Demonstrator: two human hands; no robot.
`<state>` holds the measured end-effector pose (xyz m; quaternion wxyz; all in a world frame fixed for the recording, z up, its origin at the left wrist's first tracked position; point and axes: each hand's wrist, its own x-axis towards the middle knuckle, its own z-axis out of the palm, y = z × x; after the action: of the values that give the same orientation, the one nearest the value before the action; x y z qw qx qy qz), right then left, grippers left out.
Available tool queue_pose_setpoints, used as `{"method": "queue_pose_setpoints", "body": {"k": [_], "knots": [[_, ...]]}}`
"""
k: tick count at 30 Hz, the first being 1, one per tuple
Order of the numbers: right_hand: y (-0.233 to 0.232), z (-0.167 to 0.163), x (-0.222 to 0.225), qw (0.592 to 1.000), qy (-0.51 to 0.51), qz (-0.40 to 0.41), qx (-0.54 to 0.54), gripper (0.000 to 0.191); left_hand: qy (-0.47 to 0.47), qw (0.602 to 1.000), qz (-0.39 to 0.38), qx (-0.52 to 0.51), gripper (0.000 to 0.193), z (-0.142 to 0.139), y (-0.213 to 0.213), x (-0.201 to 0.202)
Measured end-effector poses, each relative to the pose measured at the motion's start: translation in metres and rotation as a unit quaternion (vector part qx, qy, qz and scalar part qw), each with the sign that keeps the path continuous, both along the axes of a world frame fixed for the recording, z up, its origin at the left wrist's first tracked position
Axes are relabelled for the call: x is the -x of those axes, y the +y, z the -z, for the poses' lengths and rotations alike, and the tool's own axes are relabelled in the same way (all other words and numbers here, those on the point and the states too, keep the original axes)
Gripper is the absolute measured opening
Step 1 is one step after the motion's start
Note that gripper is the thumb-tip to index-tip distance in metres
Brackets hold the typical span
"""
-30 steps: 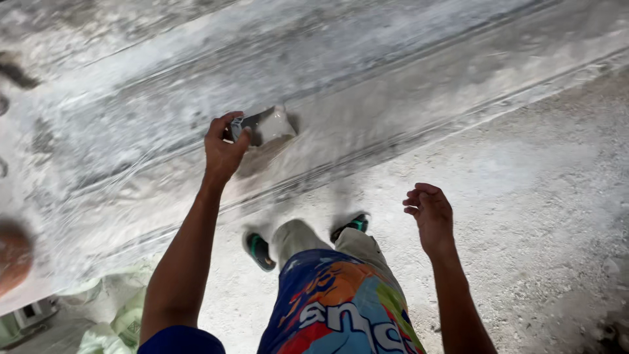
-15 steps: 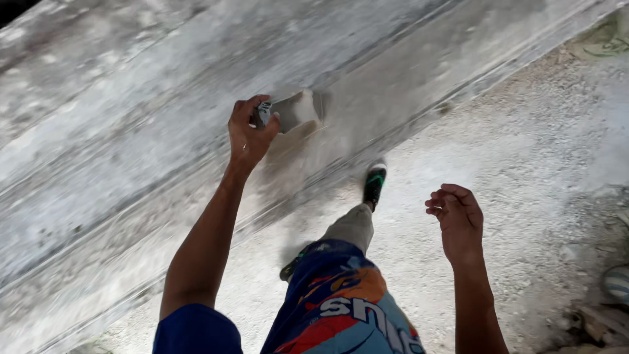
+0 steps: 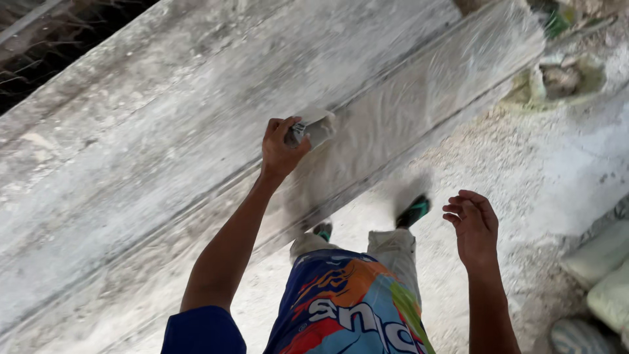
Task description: The person dips a bundle of white glass fibers into a bucket of water, spreads the wet fibers along a long decorative plaster mold on the workbench, and then scoops plaster slurry from a bowl and spreads it over the fibers and mold surface by hand and with a small scraper, smoothing the surface.
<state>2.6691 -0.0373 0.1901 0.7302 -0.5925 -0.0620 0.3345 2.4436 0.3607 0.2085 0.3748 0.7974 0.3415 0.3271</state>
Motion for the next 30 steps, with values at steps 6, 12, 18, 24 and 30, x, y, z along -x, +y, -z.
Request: {"method": "queue_pose_setpoints", "body": {"k": [6, 12, 18, 24, 30], "knots": [[-0.003, 0.053, -0.237, 0.998, -0.007, -0.07, -0.007, 0.021, -0.011, 0.997, 0.008, -0.072, 0.045, 0.011, -0.015, -0.184], [-0.005, 0.063, -0.407, 0.988, 0.019, -0.149, 0.044, 0.022, 0.008, 0.998, -0.055, -0.039, 0.047, 0.005, -0.051, -0.315], [0.026, 0.051, -0.49, 0.962, -0.024, -0.253, 0.104, 0.023, 0.01, 0.995, -0.094, -0.009, 0.049, 0.016, -0.079, -0.408], [0.054, 0.059, -0.507, 0.951, 0.018, -0.295, 0.089, 0.022, 0.031, 0.99, -0.13, -0.039, 0.056, 0.033, -0.097, -0.474], [0.067, 0.049, -0.509, 0.941, 0.032, -0.323, 0.095, 0.023, 0.018, 0.987, -0.162, -0.007, 0.059, 0.035, -0.134, -0.513]]}}
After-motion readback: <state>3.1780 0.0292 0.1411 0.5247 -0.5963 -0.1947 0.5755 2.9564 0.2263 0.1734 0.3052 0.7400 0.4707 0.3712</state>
